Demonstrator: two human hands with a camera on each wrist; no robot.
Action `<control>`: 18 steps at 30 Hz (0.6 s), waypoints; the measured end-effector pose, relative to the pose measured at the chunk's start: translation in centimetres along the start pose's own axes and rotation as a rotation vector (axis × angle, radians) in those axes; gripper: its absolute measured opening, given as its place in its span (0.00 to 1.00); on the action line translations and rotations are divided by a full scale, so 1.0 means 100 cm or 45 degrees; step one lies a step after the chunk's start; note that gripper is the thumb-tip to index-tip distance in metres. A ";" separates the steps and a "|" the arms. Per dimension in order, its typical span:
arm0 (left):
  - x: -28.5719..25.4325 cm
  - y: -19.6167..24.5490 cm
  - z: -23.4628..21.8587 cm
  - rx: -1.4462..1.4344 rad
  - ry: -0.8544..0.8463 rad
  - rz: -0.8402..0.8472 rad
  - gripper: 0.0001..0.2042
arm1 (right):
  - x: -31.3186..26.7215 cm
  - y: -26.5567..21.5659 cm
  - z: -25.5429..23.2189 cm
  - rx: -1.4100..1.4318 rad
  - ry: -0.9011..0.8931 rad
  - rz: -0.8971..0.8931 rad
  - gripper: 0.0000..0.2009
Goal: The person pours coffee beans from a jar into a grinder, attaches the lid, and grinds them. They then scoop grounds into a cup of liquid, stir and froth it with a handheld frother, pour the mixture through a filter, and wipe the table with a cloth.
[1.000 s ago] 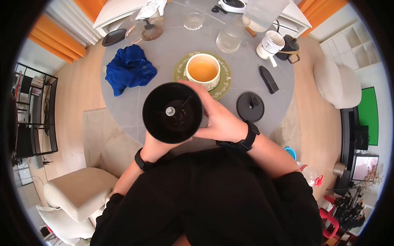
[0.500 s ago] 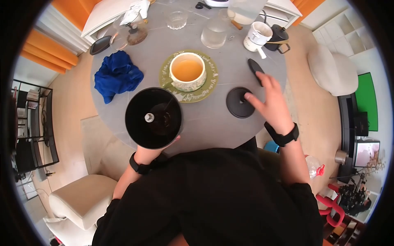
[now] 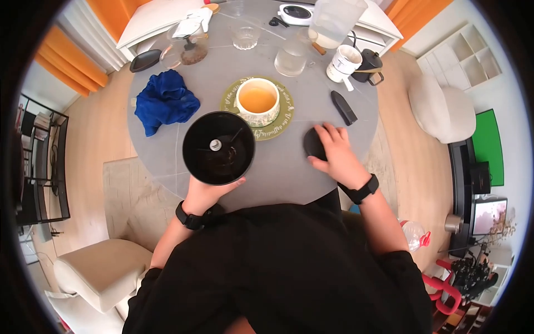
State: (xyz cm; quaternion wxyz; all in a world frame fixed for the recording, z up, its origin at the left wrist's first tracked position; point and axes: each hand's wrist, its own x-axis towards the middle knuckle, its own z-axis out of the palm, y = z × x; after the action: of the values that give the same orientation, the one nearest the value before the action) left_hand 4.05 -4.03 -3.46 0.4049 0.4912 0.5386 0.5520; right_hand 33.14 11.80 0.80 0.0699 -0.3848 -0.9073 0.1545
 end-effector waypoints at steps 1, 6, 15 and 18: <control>0.000 0.000 0.001 -0.062 -0.005 0.007 0.37 | 0.001 -0.001 -0.006 0.150 -0.017 0.052 0.36; 0.004 0.004 0.002 -0.089 -0.004 0.056 0.41 | 0.015 -0.036 -0.070 0.889 -0.137 0.227 0.29; 0.005 0.002 0.000 -0.099 -0.026 0.066 0.43 | 0.055 -0.168 -0.109 0.483 -0.118 -0.529 0.44; 0.006 -0.005 0.002 -0.102 -0.013 0.133 0.42 | 0.062 -0.180 -0.093 0.377 -0.087 -0.696 0.46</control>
State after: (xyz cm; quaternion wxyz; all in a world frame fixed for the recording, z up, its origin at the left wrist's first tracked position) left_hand 4.05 -3.33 -3.87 0.3975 0.5051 0.4875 0.5909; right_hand 18.98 6.55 15.58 0.1336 -0.1066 -0.9466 0.2732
